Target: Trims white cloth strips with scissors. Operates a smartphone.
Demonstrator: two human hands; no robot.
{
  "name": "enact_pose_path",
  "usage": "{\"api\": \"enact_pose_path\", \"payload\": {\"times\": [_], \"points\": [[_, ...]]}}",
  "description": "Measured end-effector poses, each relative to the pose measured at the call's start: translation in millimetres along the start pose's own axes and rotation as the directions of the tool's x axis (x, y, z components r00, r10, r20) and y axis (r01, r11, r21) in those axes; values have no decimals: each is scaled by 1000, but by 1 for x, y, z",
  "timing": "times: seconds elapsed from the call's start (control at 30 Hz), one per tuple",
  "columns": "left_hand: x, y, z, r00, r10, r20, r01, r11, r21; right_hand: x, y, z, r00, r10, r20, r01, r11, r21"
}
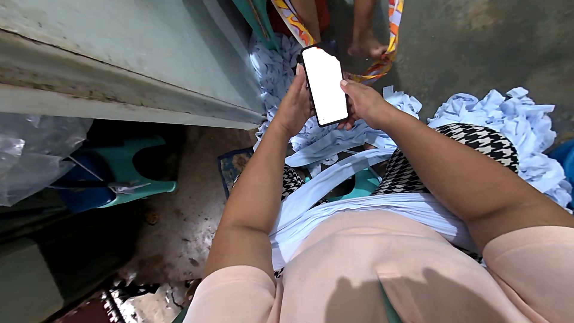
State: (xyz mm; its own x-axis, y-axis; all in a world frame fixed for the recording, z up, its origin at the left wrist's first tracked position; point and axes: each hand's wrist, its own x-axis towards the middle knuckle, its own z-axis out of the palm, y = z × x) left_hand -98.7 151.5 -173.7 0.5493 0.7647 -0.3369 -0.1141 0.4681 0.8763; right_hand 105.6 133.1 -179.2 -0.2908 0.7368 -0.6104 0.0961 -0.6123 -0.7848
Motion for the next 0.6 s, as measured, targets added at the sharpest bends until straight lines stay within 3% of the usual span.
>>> {"api": "enact_pose_path", "payload": {"times": [0.6], "points": [[0,0,1,1000,-25,-11,25,1000,-13,1,1,0,1000,-2,5,2,1000,4]]}}
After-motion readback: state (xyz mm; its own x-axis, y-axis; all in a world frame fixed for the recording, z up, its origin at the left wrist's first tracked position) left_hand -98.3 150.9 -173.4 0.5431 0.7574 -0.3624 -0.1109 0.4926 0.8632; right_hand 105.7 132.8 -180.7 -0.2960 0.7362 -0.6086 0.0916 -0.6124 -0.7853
